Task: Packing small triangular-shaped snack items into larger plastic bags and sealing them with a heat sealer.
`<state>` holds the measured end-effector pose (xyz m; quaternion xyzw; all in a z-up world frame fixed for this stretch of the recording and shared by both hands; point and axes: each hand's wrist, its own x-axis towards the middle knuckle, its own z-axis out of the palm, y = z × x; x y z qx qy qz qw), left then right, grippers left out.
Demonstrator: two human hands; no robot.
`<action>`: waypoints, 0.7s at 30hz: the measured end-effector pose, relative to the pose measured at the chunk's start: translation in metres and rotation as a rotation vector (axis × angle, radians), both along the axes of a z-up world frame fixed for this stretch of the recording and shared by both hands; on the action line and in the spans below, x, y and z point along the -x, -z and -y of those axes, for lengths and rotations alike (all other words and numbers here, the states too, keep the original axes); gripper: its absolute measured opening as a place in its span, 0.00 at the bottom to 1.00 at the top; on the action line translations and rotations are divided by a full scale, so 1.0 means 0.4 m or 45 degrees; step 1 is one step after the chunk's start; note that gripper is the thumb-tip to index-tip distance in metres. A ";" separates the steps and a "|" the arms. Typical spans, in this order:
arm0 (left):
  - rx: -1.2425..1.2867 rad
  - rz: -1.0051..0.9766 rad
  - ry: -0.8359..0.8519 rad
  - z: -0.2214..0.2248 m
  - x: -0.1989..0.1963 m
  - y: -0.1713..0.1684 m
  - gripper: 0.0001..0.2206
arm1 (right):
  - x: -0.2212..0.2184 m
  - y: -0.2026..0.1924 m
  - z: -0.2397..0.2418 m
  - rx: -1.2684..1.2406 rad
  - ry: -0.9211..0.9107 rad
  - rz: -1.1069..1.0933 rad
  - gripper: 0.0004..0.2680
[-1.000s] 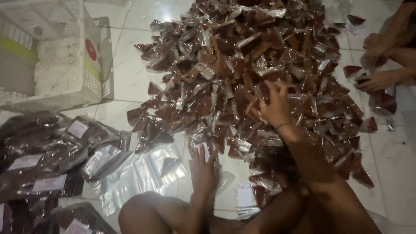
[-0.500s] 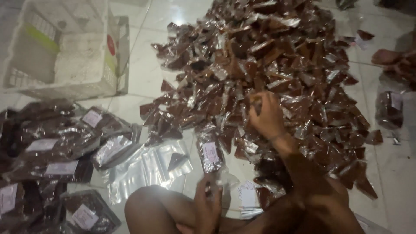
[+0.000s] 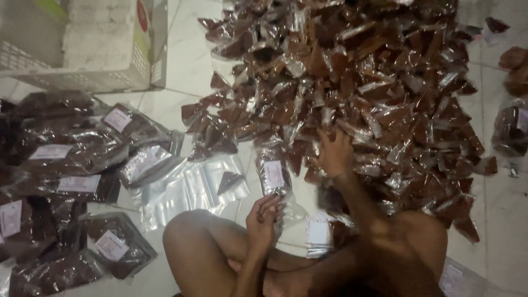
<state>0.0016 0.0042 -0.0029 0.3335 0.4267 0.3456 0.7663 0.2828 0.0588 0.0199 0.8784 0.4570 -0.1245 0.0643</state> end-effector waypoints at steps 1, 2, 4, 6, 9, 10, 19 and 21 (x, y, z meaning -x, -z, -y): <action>0.020 -0.114 -0.003 0.007 0.012 -0.024 0.19 | -0.001 -0.044 -0.002 -0.104 0.035 -0.126 0.29; 0.025 -0.225 -0.013 -0.003 0.021 -0.048 0.18 | -0.005 -0.091 -0.023 -0.225 0.063 -0.251 0.30; 0.023 -0.226 -0.008 -0.011 0.035 -0.078 0.19 | 0.029 -0.186 -0.014 -0.302 0.189 -0.375 0.28; 0.030 -0.224 0.006 -0.003 0.030 -0.079 0.19 | 0.074 -0.236 0.024 -0.369 0.325 -0.494 0.26; -0.013 -0.009 0.086 0.010 -0.003 -0.044 0.31 | 0.176 -0.215 0.125 -1.040 -0.892 0.374 0.05; 0.052 0.186 0.049 0.018 -0.014 -0.035 0.30 | 0.220 -0.188 0.174 -0.665 -0.640 -0.687 0.17; 0.797 0.878 -0.076 0.003 0.040 -0.113 0.34 | 0.132 0.172 0.223 -0.384 -0.500 -0.013 0.12; 0.766 1.106 -0.009 0.003 0.048 -0.127 0.42 | 0.128 0.185 0.208 -0.305 -0.461 0.067 0.13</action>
